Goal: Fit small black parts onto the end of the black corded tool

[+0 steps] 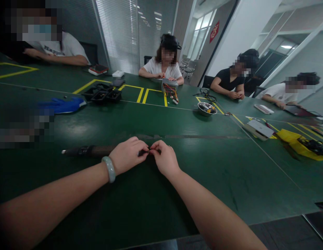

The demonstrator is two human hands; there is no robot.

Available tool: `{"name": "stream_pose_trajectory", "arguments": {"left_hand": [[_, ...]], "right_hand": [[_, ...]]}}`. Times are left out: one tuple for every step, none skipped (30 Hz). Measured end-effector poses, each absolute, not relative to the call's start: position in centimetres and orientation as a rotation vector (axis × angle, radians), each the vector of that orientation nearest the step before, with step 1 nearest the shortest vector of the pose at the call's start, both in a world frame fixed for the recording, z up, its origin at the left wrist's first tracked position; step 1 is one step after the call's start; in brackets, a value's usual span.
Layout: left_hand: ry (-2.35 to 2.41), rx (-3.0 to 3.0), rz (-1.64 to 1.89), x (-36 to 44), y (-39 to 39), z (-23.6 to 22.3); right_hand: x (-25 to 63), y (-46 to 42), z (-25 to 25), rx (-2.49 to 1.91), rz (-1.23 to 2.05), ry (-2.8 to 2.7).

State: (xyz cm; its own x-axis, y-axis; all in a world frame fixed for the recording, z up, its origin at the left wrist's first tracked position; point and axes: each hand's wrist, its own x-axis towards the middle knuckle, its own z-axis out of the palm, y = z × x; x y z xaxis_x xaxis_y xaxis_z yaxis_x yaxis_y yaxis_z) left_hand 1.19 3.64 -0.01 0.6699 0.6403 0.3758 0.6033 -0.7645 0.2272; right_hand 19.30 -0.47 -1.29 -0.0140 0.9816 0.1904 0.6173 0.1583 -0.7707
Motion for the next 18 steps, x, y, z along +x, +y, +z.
{"name": "stream_pose_trajectory", "arguments": {"left_hand": [[1.041, 2.798, 0.679, 1.22, 3.65, -0.01], [1.038, 2.801, 0.681, 1.26, 3.66, -0.02], [1.035, 2.804, 0.685, 1.28, 3.66, -0.03], [1.032, 2.807, 0.691, 1.30, 3.66, -0.04], [1.029, 2.810, 0.697, 1.31, 3.66, -0.05], [1.024, 2.813, 0.704, 1.31, 3.66, -0.07], [1.018, 2.816, 0.712, 1.30, 3.66, -0.09], [1.012, 2.817, 0.716, 1.28, 3.65, -0.10], [1.005, 2.817, 0.715, 1.26, 3.65, -0.11], [1.001, 2.814, 0.715, 1.23, 3.65, -0.11], [1.004, 2.809, 0.717, 1.20, 3.65, -0.10], [1.009, 2.804, 0.717, 1.18, 3.64, -0.08], [1.015, 2.801, 0.716, 1.16, 3.63, -0.03], [1.020, 2.799, 0.714, 1.14, 3.63, 0.02], [1.026, 2.798, 0.710, 1.14, 3.61, 0.08], [1.031, 2.798, 0.704, 1.14, 3.60, 0.14], [1.032, 2.799, 0.693, 1.15, 3.58, 0.20], [1.036, 2.800, 0.684, 1.17, 3.57, 0.24]], "right_hand": [[19.18, -0.46, -1.24, -1.551, 0.602, -1.724], [19.07, -0.44, -1.21, -1.560, 0.560, -1.733], [18.97, -0.41, -1.19, -1.569, 0.513, -1.748], [18.88, -0.38, -1.18, -1.579, 0.461, -1.764], [18.82, -0.35, -1.16, -1.588, 0.410, -1.782], [18.79, -0.33, -1.14, -1.599, 0.363, -1.802], [18.77, -0.32, -1.12, -1.612, 0.324, -1.825], [18.77, -0.33, -1.09, -1.628, 0.294, -1.849], [18.78, -0.35, -1.05, -1.646, 0.271, -1.876], [18.80, -0.38, -1.01, -1.664, 0.250, -1.904], [18.81, -0.42, -0.96, -1.682, 0.228, -1.933], [18.82, -0.47, -0.92, -1.697, 0.201, -1.960], [18.83, -0.51, -0.88, -1.705, 0.176, -1.988], [18.84, -0.53, -0.86, -1.704, 0.160, -2.016], [18.86, -0.54, -0.86, -1.692, 0.161, -2.043], [18.90, -0.52, -0.86, -1.671, 0.184, -2.062], [18.95, -0.49, -0.86, -1.643, 0.226, -2.073], [19.01, -0.44, -0.85, -1.615, 0.282, -2.075]]}}
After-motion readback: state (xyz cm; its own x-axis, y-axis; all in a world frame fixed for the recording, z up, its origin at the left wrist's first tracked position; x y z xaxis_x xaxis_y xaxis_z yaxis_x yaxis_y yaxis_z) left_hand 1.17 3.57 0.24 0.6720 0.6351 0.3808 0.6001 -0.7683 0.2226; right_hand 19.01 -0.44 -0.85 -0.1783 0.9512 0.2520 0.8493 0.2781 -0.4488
